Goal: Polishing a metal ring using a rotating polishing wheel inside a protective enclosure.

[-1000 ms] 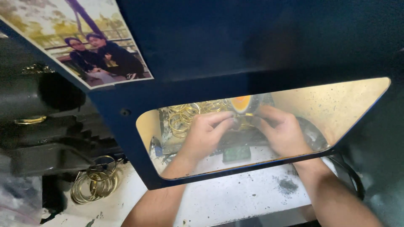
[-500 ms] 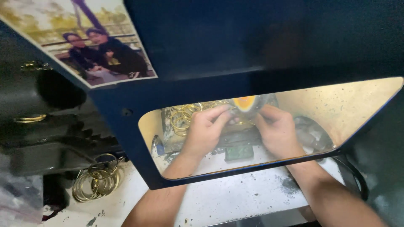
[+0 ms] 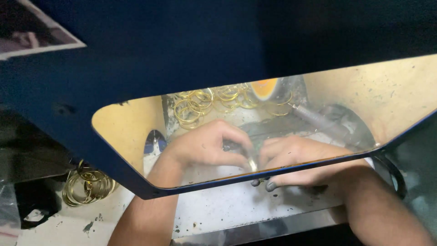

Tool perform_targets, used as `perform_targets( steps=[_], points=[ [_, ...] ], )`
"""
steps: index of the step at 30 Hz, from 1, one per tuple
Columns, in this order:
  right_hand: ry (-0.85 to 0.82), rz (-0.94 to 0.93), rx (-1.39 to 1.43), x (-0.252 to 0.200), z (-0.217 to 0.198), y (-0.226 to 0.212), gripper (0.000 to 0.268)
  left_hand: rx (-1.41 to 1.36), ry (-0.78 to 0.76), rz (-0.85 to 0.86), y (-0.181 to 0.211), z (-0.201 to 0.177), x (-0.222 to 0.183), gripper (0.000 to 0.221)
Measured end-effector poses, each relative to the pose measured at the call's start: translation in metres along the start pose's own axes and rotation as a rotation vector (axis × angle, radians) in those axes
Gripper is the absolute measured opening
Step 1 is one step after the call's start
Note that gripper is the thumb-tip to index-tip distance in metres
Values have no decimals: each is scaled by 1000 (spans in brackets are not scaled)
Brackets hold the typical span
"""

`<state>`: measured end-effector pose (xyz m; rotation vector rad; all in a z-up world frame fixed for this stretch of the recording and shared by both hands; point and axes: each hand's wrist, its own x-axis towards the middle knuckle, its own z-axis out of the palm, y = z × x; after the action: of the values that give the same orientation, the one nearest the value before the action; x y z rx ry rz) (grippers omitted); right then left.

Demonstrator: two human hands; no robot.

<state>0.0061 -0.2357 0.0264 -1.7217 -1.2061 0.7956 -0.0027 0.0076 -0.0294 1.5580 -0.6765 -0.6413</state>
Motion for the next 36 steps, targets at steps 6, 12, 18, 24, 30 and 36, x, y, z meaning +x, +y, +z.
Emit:
perform_targets(
  steps=[6, 12, 18, 24, 30, 36],
  points=[
    [21, 6, -90, -6, 14, 24, 32, 44, -9, -63, 5, 1, -2, 20],
    [-27, -15, -128, -5, -10, 12, 39, 23, -188, 50, 13, -19, 0, 16],
    [156, 294, -560, 2, 8, 32, 55, -11, -217, -14, 9, -22, 0, 17],
    [169, 216, -603, 2, 14, 29, 28, -36, -261, 105, 2, -22, -1, 15],
    [365, 561, -561, -2, 7, 25, 57, -53, -169, 148, -8, -30, -3, 13],
    [714, 481, -187, 9, 12, 18, 19, -83, -5, -15, 1, -22, -11, 24]
  ],
)
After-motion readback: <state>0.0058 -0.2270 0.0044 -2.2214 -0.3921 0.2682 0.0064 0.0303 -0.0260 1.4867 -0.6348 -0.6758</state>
